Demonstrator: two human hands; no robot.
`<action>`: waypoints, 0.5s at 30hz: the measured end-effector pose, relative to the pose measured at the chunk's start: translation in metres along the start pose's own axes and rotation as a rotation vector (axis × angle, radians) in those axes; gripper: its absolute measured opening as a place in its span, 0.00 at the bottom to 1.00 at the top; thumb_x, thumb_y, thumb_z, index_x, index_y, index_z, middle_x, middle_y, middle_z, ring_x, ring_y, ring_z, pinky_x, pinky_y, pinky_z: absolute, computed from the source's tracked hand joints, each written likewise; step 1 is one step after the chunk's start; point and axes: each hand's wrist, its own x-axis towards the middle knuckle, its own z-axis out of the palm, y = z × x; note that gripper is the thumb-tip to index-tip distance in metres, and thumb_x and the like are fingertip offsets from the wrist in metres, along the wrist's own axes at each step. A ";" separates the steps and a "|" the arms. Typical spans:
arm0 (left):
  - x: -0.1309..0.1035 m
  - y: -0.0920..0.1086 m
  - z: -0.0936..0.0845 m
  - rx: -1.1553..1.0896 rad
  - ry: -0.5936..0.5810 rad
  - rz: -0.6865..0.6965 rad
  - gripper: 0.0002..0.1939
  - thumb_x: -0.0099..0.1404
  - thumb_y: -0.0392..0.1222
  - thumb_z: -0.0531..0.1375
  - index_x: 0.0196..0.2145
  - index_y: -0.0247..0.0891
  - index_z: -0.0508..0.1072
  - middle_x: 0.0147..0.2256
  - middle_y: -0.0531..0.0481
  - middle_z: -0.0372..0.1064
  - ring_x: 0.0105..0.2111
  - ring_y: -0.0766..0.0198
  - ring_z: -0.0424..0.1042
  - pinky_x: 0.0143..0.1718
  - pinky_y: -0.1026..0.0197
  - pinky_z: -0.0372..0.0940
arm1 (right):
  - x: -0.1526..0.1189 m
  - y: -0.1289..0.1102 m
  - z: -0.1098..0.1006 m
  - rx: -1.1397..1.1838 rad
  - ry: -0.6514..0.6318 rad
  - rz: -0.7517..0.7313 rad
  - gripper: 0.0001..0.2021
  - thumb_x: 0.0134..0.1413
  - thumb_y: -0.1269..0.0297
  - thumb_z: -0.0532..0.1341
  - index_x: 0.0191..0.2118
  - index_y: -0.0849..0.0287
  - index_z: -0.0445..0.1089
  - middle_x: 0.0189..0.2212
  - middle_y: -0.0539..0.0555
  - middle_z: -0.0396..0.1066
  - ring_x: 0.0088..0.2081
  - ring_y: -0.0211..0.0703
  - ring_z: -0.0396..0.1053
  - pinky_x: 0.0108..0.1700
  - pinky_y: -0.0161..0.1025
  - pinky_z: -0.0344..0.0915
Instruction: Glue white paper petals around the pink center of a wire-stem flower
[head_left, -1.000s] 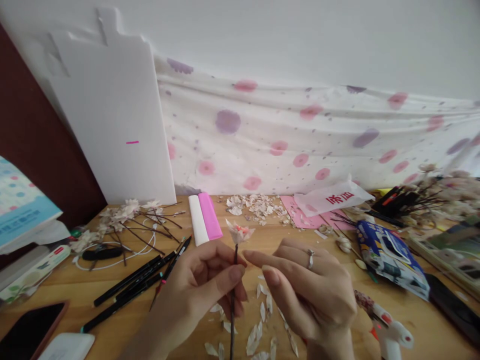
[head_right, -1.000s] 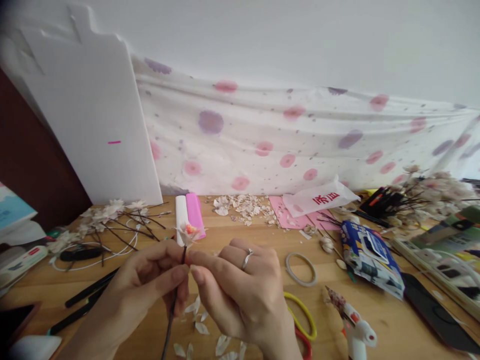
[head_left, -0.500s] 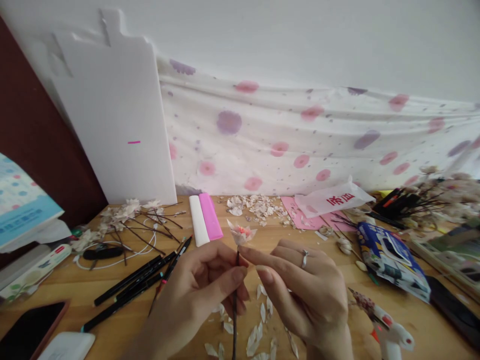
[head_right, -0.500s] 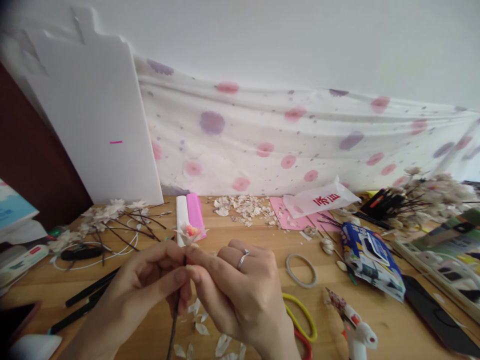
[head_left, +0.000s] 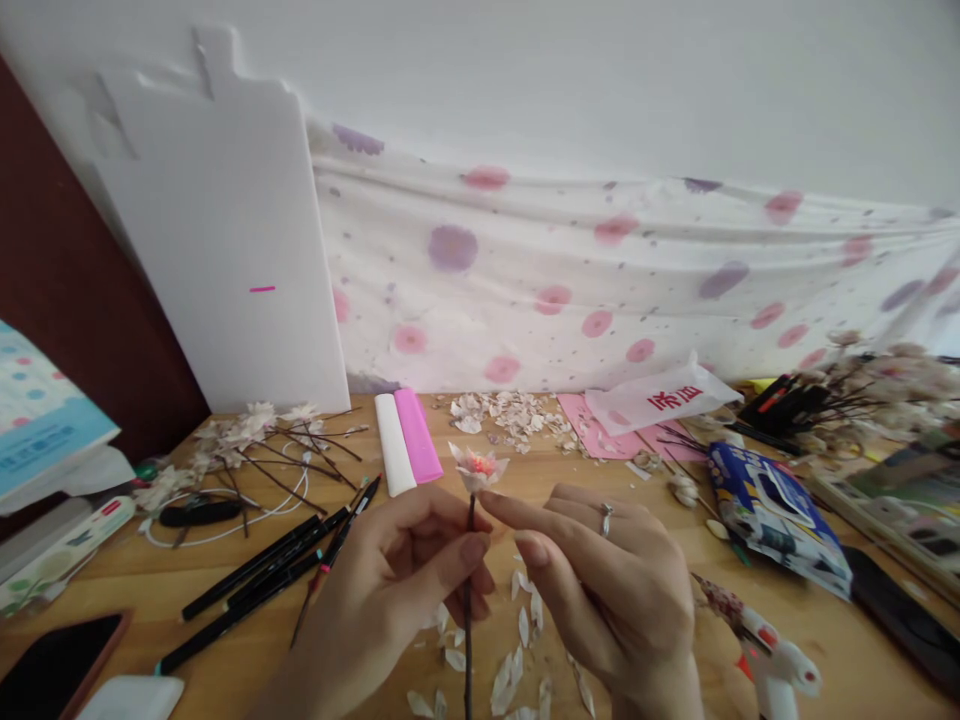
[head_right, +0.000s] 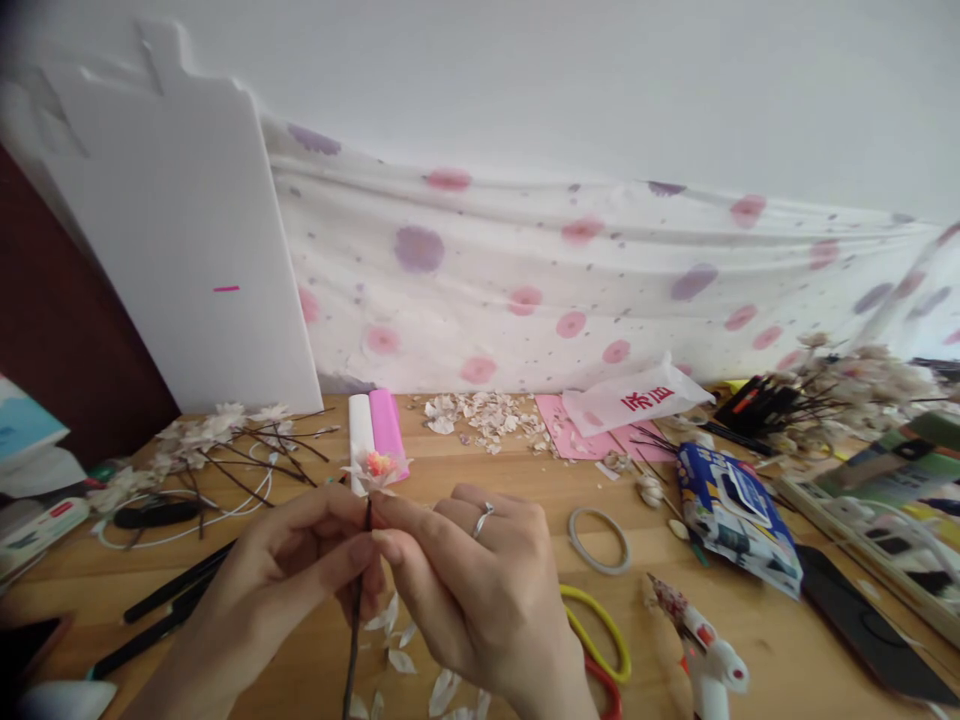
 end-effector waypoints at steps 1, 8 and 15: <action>0.000 0.001 0.000 0.003 0.004 0.005 0.10 0.64 0.46 0.70 0.32 0.36 0.79 0.23 0.51 0.77 0.23 0.69 0.75 0.26 0.71 0.70 | 0.000 0.000 0.000 0.000 -0.002 0.005 0.12 0.72 0.67 0.55 0.45 0.64 0.76 0.18 0.45 0.65 0.18 0.32 0.58 0.19 0.35 0.52; -0.001 0.001 0.002 0.016 0.000 0.007 0.10 0.64 0.47 0.70 0.32 0.37 0.79 0.23 0.51 0.77 0.23 0.69 0.75 0.26 0.70 0.70 | 0.002 0.000 -0.001 0.010 0.002 0.007 0.12 0.72 0.67 0.55 0.44 0.65 0.76 0.18 0.46 0.65 0.17 0.31 0.58 0.19 0.34 0.51; 0.000 0.001 0.001 0.011 -0.002 0.009 0.11 0.63 0.48 0.70 0.32 0.37 0.79 0.23 0.51 0.77 0.23 0.68 0.74 0.25 0.70 0.69 | 0.001 -0.001 -0.003 -0.013 -0.009 0.031 0.12 0.73 0.67 0.55 0.45 0.62 0.76 0.18 0.46 0.66 0.18 0.31 0.60 0.19 0.34 0.52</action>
